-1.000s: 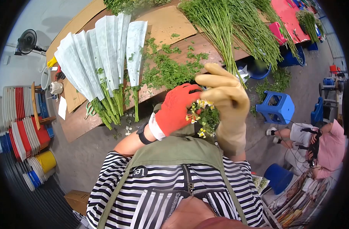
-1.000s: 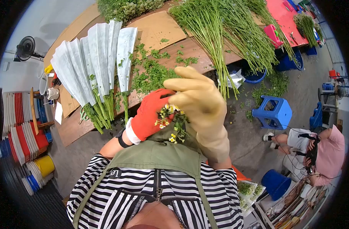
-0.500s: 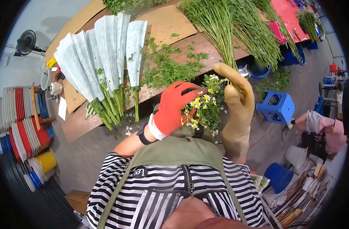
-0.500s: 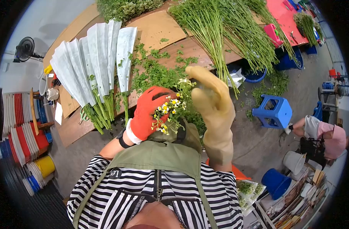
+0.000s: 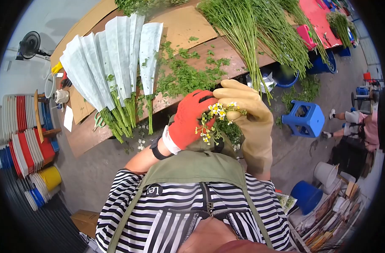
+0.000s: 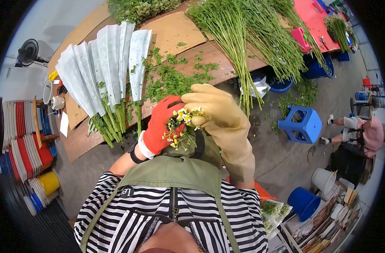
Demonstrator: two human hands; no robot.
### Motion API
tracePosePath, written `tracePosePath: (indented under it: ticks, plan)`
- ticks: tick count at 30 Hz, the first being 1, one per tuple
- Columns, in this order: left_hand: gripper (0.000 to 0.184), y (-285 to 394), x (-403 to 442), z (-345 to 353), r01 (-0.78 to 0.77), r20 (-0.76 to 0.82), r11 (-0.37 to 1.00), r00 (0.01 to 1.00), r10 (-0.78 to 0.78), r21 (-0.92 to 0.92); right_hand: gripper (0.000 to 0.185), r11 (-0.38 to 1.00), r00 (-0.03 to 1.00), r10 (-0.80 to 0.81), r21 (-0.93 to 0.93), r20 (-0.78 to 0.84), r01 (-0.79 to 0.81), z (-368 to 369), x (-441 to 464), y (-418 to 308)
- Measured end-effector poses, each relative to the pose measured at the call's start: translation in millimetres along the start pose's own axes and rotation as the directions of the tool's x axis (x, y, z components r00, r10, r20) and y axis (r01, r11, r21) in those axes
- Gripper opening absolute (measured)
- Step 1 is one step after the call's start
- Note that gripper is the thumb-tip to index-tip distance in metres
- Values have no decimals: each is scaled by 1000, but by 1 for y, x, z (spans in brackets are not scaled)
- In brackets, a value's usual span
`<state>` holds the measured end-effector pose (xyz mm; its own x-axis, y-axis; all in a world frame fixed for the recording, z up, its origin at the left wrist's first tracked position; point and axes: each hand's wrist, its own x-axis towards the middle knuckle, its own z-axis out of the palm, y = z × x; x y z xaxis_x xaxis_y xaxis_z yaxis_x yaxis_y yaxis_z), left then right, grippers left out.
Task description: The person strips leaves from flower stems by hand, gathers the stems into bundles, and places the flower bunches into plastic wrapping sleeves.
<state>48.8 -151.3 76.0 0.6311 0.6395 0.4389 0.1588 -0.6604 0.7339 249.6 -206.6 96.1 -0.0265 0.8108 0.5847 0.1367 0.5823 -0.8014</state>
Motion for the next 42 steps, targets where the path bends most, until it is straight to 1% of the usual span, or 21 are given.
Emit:
tracePosePath:
  ticks: [3,4,5,8,9,11,14,16,18,20,21,23,26,29,31,33,34,35,37,39,42]
  plan:
    - [46,-13,-12,13,183,-98,960,973,-207,-212,60,867,929,347,421,-127,-266,14,0,-19]
    - [40,-13,-9,9,159,-171,963,965,-198,-216,88,869,943,309,441,-125,-226,14,-1,-6]
    - [45,-35,-24,24,144,-386,985,907,-169,-93,92,902,941,330,321,-77,-290,15,-7,2]
    - [39,-12,0,-4,202,-304,921,902,-307,-332,102,807,817,568,-259,101,-530,10,-10,3]
    - [35,-9,6,-13,209,-303,912,896,-323,-354,78,672,736,658,-564,157,-480,16,7,-11]
    - [33,-26,7,-41,225,-326,956,904,-276,-186,51,431,392,896,-196,208,-881,28,-9,16]
    - [48,-75,-2,-102,305,-422,951,858,-293,-41,38,371,361,927,-384,101,-846,25,-40,41]
    - [48,-70,13,-131,298,-582,826,597,-552,-479,40,344,347,937,-305,45,-888,21,-90,74]
    - [42,-94,5,-158,319,-607,947,744,-279,-44,44,253,291,956,-387,-43,-887,9,-111,81]
    - [37,-111,2,-167,243,-534,866,845,33,438,45,197,240,968,-376,-70,-905,6,-121,78]
    - [32,-118,6,-162,284,-605,929,791,-88,237,45,171,215,973,-373,-81,-912,3,-125,77]
    - [23,-133,14,-152,262,-706,944,630,-324,-199,41,211,254,961,-302,-109,-930,4,-136,80]
    - [30,-125,38,-154,150,-694,856,525,-493,-495,29,164,177,979,-130,-100,-978,1,-113,53]
    - [42,-120,46,-142,217,-498,768,649,-575,-603,27,167,170,982,-38,-78,-985,0,-101,48]
    - [50,-141,35,-108,59,-368,635,771,-519,-770,26,205,205,975,-4,-81,-979,4,-93,51]
    - [55,-142,17,-65,410,-84,576,761,-644,-707,27,185,192,979,-107,-62,-977,10,-73,42]
    - [54,-137,13,-37,463,36,597,808,-588,-655,30,164,176,983,-166,-60,-972,16,-60,34]
    - [54,-120,10,-8,379,138,383,838,-528,-842,34,140,157,986,-226,-59,-964,22,-52,29]
    - [49,-79,21,22,306,206,118,834,-511,-945,28,190,224,972,-334,-66,-923,34,-42,22]
    - [36,-98,14,32,188,208,-88,895,-396,-978,25,436,518,853,-464,-58,-771,44,-76,48]
    - [32,-93,22,17,142,116,0,807,-579,-990,28,426,639,765,-687,-74,-589,59,-85,53]
